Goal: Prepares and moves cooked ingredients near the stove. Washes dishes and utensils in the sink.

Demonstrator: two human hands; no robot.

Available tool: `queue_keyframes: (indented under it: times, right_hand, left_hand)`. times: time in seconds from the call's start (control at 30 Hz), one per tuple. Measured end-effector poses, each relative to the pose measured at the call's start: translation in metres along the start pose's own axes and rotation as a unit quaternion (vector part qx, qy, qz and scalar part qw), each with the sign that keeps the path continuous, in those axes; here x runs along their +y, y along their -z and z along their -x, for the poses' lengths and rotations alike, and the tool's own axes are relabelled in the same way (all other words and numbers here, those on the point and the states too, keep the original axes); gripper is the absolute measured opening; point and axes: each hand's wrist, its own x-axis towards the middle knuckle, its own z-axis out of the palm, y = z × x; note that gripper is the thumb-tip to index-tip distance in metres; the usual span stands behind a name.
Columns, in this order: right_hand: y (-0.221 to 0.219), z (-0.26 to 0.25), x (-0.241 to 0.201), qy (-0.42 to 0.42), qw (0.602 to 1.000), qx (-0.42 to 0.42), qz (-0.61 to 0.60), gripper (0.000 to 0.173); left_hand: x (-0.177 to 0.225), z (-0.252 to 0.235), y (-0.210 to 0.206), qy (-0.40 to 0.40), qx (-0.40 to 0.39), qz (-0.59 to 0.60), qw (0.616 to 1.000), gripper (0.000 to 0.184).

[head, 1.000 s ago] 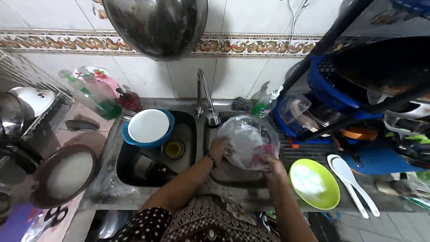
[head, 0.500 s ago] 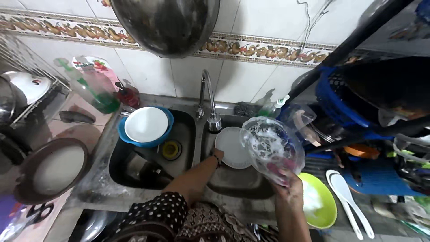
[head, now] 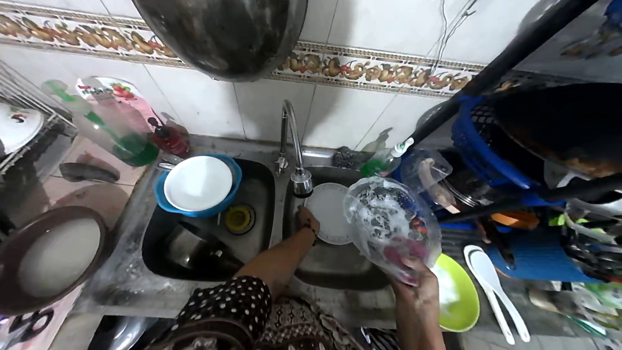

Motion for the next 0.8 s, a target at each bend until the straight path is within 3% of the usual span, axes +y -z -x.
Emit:
queue_keyframes:
  times: [0.23, 0.43, 0.8]
  right_hand:
    - [0.001, 0.001, 0.001, 0.000, 1.000, 0.009, 0.012, 0.021]
    - [-0.002, 0.005, 0.004, 0.009, 0.999, 0.035, 0.032, 0.021]
    - [0.001, 0.000, 0.007, -0.004, 0.999, 0.043, 0.010, 0.020]
  left_hand:
    - [0.011, 0.003, 0.007, 0.006, 0.006, -0.082, 0.997, 0.079]
    - [0.009, 0.008, 0.024, 0.000, -0.007, -0.082, 0.997, 0.073]
    - [-0.021, 0.008, 0.039, -0.033, 0.008, 0.101, 0.994, 0.050]
